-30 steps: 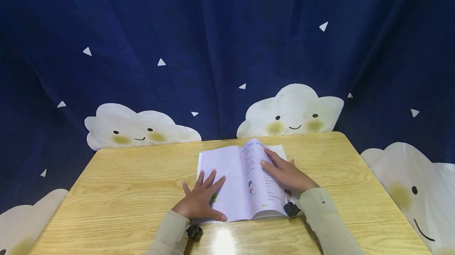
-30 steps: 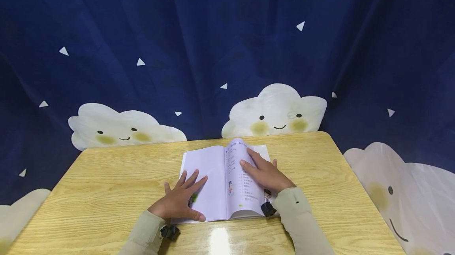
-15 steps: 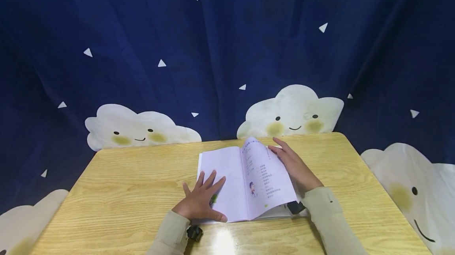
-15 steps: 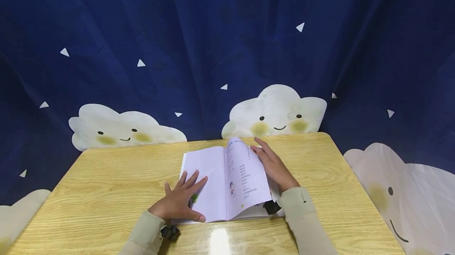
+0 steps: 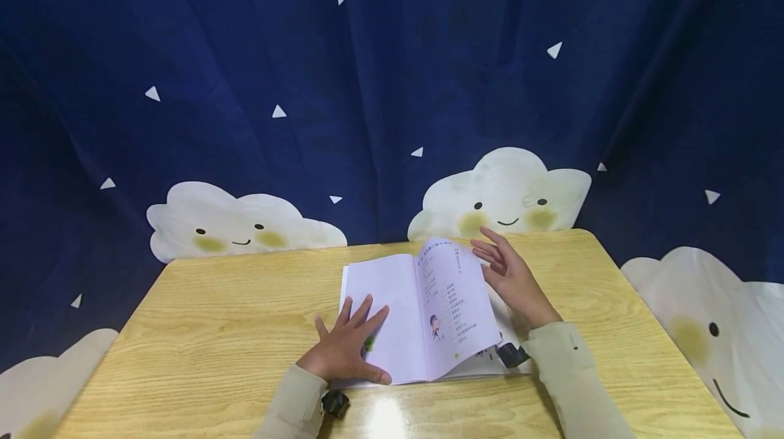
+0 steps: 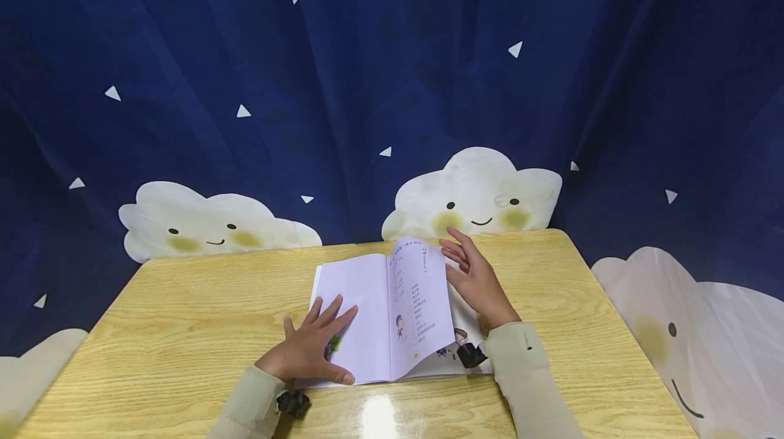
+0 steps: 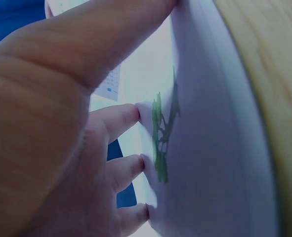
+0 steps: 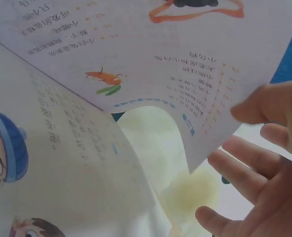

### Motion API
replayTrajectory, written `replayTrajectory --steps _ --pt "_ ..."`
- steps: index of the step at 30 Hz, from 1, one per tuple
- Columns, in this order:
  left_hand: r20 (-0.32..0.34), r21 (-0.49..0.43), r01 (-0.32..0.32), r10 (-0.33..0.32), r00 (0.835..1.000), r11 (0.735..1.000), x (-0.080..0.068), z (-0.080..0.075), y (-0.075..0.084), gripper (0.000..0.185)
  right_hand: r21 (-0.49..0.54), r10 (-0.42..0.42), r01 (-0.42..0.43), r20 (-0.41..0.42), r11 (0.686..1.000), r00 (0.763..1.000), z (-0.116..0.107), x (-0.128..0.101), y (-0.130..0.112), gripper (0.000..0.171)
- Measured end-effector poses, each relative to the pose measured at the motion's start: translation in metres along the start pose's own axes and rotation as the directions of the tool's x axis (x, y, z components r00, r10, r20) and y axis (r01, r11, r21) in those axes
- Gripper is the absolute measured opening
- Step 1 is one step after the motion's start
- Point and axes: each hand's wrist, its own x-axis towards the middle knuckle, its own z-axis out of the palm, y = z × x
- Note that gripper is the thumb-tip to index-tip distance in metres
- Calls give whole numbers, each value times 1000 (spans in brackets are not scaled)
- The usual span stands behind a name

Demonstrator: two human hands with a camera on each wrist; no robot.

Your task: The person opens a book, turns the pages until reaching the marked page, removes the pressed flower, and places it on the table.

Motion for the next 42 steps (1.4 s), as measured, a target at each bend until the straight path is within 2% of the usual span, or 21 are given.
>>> replayTrajectory --steps 5,10,14,17,22,26,33,42 --pt "-2 2 0 0 1000 1000 0 -1 0 115 -71 -60 58 -39 996 997 1 2 -5 73" --pt "-2 -1 0 0 1000 1000 -1 -2 1 115 -81 -24 20 -40 997 999 5 1 -11 87" --pt "7 -13 -1 1 1000 1000 -2 0 2 114 -121 53 -47 47 992 997 12 -4 -11 87" --pt "6 -19 -5 5 1000 1000 -3 1 2 114 -185 66 -40 136 982 988 18 -8 -10 76" --pt "-16 -12 -5 5 1000 1000 -4 0 3 114 -240 30 34 256 970 966 28 -12 -10 55" --pt "-30 -4 17 -17 999 1000 -4 0 4 114 -264 12 78 321 961 947 36 -14 -12 57" --pt "-60 10 37 -37 998 999 -3 0 1 114 -281 29 85 378 956 925 50 -17 -18 63" --pt "-58 3 51 -50 997 999 -2 -1 4 114 -290 39 88 406 953 913 56 -21 -18 57"
